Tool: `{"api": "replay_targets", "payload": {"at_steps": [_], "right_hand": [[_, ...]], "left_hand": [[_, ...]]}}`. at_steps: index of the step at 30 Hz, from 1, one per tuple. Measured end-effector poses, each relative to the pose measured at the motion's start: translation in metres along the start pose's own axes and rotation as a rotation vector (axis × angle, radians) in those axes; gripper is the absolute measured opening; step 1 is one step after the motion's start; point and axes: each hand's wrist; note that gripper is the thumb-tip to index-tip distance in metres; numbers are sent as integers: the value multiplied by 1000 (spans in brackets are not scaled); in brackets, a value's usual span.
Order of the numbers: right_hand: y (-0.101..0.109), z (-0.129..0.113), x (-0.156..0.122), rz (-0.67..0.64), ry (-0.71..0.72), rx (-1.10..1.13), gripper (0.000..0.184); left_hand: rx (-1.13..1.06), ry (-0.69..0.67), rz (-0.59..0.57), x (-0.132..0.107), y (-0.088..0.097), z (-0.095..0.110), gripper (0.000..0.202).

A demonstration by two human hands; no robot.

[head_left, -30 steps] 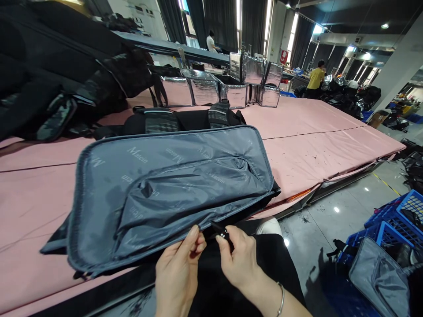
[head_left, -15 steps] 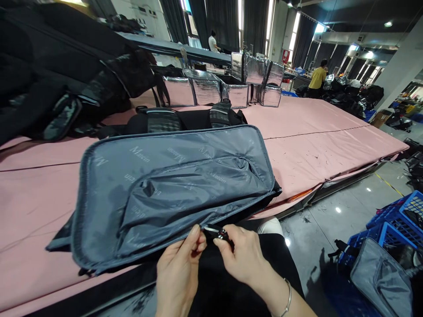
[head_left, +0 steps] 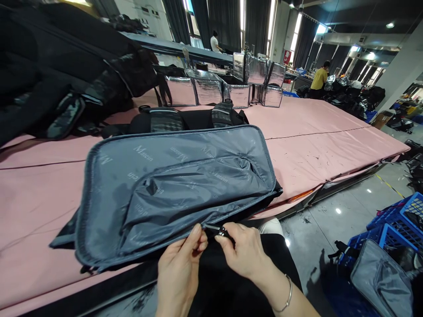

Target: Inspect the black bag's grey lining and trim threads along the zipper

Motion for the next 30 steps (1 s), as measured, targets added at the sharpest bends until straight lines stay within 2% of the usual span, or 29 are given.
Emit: {"api": "replay_targets", "payload": {"at_steps": [7,10,20,30], "right_hand": [[-1,-1,-3,20,3,103,23],[1,0,-4,28,-32,78,23],[18,0,11,-149,-1,-86,10],[27,4,21,-199,55,-147,15]], "left_hand": [[18,4,3,-1,0,1,56],[25,-7,-15,0,2,-1,56],[59,-79,-80,3,6,-3,57],[109,-108,-128,2,7,-1,56]]}}
Point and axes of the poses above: each hand's wrist, its own x-axis towards the middle knuckle, its own y-axis out of the back of the hand, z = x × y, and after that the axes turned 3 degrees about -y, right-handed
